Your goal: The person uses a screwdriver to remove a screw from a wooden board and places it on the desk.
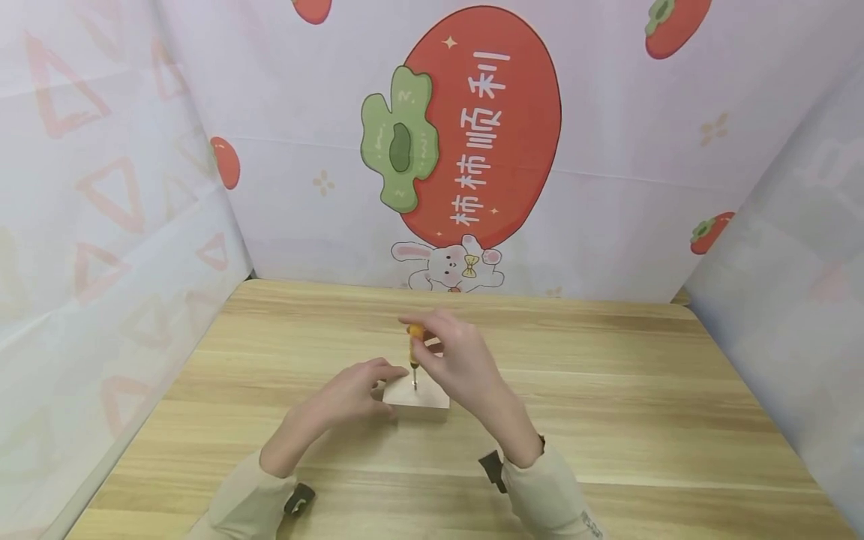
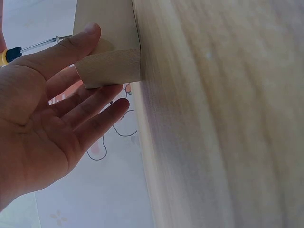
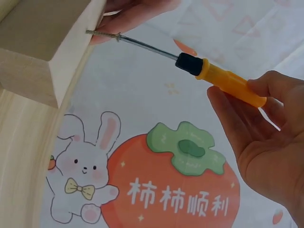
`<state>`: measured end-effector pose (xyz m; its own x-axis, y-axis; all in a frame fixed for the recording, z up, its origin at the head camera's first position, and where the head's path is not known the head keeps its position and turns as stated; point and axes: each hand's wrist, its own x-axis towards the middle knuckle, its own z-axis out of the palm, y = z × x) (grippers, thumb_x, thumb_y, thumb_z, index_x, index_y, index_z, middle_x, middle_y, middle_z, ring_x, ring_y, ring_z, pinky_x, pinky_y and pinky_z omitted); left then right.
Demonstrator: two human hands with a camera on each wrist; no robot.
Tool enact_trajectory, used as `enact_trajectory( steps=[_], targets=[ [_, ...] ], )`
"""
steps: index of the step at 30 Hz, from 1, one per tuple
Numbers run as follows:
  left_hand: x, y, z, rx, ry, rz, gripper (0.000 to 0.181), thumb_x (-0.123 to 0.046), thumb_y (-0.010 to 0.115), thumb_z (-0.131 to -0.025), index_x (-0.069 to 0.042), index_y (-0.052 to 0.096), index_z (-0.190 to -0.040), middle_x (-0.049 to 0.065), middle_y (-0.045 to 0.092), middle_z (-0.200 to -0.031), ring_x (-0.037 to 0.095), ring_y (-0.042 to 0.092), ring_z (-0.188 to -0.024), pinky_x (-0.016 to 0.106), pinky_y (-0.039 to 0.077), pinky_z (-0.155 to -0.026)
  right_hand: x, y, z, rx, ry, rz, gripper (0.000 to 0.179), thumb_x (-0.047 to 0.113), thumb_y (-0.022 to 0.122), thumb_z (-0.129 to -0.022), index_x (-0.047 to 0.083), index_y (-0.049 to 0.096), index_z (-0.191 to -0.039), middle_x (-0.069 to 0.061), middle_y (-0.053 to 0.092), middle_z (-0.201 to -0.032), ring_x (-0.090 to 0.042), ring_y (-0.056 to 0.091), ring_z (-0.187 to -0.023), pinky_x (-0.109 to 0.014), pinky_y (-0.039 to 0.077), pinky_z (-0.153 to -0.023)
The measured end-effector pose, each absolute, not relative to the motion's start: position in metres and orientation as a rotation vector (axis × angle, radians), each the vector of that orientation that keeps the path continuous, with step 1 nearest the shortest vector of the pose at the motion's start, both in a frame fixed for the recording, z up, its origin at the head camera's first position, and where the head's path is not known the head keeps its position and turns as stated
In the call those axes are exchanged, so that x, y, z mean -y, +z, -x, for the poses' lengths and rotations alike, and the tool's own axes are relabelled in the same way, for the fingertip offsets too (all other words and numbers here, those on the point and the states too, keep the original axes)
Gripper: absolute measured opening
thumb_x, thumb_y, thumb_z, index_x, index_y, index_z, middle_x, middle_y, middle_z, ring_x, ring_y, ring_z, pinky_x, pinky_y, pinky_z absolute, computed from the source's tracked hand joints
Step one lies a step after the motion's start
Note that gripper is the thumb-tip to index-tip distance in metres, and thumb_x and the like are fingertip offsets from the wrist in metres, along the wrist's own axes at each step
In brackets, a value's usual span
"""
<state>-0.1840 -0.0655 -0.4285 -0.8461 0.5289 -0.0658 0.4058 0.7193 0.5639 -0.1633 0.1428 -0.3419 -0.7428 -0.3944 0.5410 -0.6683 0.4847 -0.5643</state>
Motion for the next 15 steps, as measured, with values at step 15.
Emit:
enact_trajectory(
  steps=[15],
  targets=[
    [0.0664, -0.4274, 0.1835, -2.703, 0.812, -0.751, 0.061, -0.023, 0.086, -0.077, -0.014, 0.064, -0.133, 0.001, 0.065, -0.113, 0.012, 0.057, -0.088, 0.029, 0.047, -0.078, -0.1402, -0.3433, 0.1635, 2.399, 1.079, -0.796, 0.037, 0.006, 0.079, -0.083, 0.010, 0.072, -0.120, -0.001, 0.060, -0.090, -0.009, 0.064, -0.076, -0.022, 0.057, -0.069]
  ],
)
